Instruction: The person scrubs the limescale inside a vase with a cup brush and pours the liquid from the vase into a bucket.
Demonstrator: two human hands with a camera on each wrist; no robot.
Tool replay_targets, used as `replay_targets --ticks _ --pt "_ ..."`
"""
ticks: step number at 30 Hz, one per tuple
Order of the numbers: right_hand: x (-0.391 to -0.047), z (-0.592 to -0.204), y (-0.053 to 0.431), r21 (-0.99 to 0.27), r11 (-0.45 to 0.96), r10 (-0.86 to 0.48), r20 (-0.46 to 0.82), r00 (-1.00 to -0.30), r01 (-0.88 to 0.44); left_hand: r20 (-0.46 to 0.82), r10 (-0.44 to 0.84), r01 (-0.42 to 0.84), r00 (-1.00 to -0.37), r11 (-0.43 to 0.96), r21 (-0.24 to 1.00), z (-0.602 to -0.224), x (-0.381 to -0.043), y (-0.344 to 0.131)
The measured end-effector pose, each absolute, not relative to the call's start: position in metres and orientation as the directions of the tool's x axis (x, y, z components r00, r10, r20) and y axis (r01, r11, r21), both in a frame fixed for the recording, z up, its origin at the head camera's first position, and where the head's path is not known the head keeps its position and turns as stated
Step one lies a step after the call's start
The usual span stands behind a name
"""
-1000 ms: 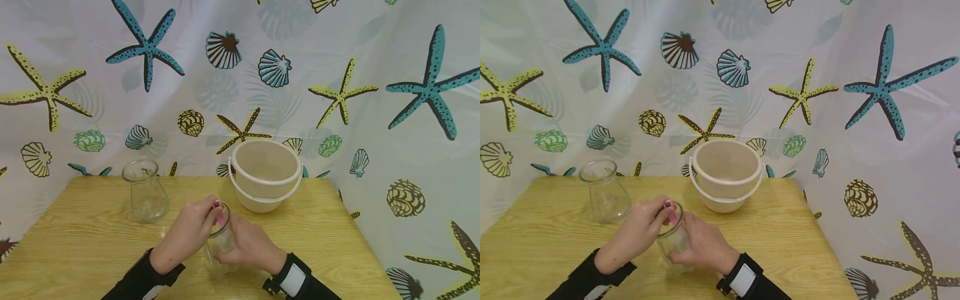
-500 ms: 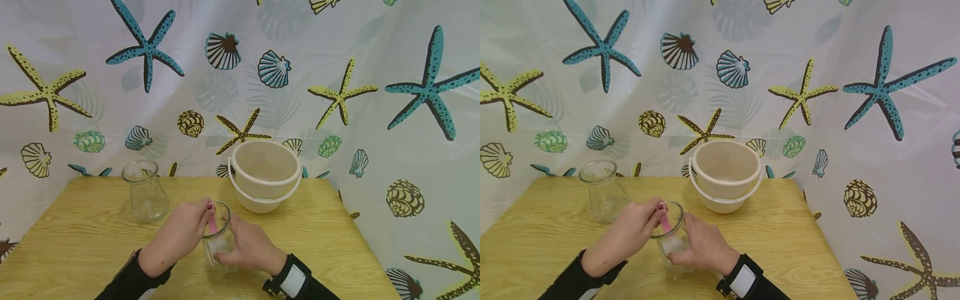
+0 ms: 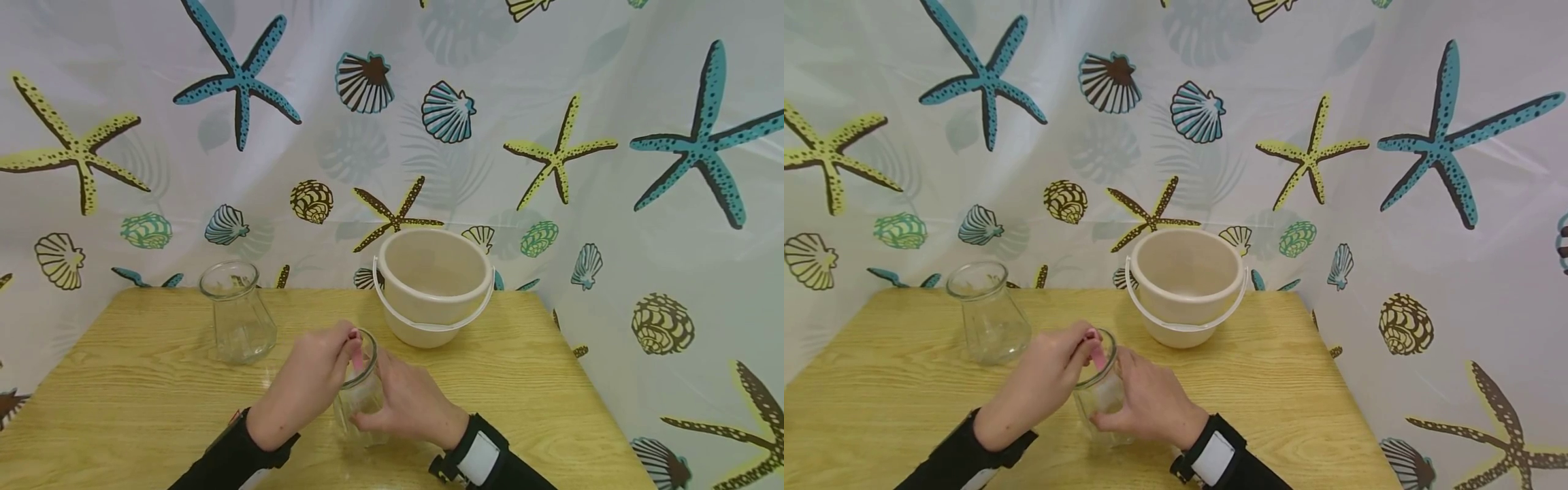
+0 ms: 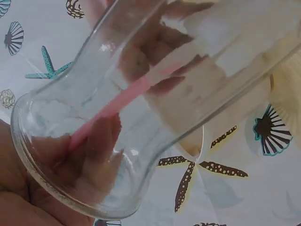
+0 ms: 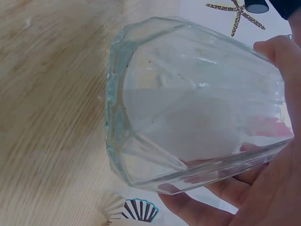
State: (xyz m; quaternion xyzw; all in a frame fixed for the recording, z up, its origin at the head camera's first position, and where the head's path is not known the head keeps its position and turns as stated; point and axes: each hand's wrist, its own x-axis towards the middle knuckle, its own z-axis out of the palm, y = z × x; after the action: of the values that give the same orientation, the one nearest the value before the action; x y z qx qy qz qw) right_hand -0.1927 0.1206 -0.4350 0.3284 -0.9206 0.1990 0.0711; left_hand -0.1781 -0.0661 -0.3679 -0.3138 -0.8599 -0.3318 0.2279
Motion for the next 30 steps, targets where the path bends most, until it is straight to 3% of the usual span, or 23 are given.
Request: replay_targets --ticks 16,23,30 --pt "-0.192 -0.434 0.122 -0.333 0.699 -0.574 0.266 -0.774 -0.633 0.495 0.428 0.653 -0.756 0.543 0.528 -0.354 -0.163 -0.075" --pt "-0.191 -0.433 0.121 -0.328 0.72 -0.561 0.242 -0.791 -0.611 0.575 0.39 0.687 -0.719 0.522 0.505 -0.339 -0.163 -0.086" --pt "-0.19 -0.434 0.121 -0.312 0.724 -0.562 0.249 -0.789 -0.615 0.622 0.3 0.665 -0.724 0.545 0.511 -0.321 -0.16 -0.101"
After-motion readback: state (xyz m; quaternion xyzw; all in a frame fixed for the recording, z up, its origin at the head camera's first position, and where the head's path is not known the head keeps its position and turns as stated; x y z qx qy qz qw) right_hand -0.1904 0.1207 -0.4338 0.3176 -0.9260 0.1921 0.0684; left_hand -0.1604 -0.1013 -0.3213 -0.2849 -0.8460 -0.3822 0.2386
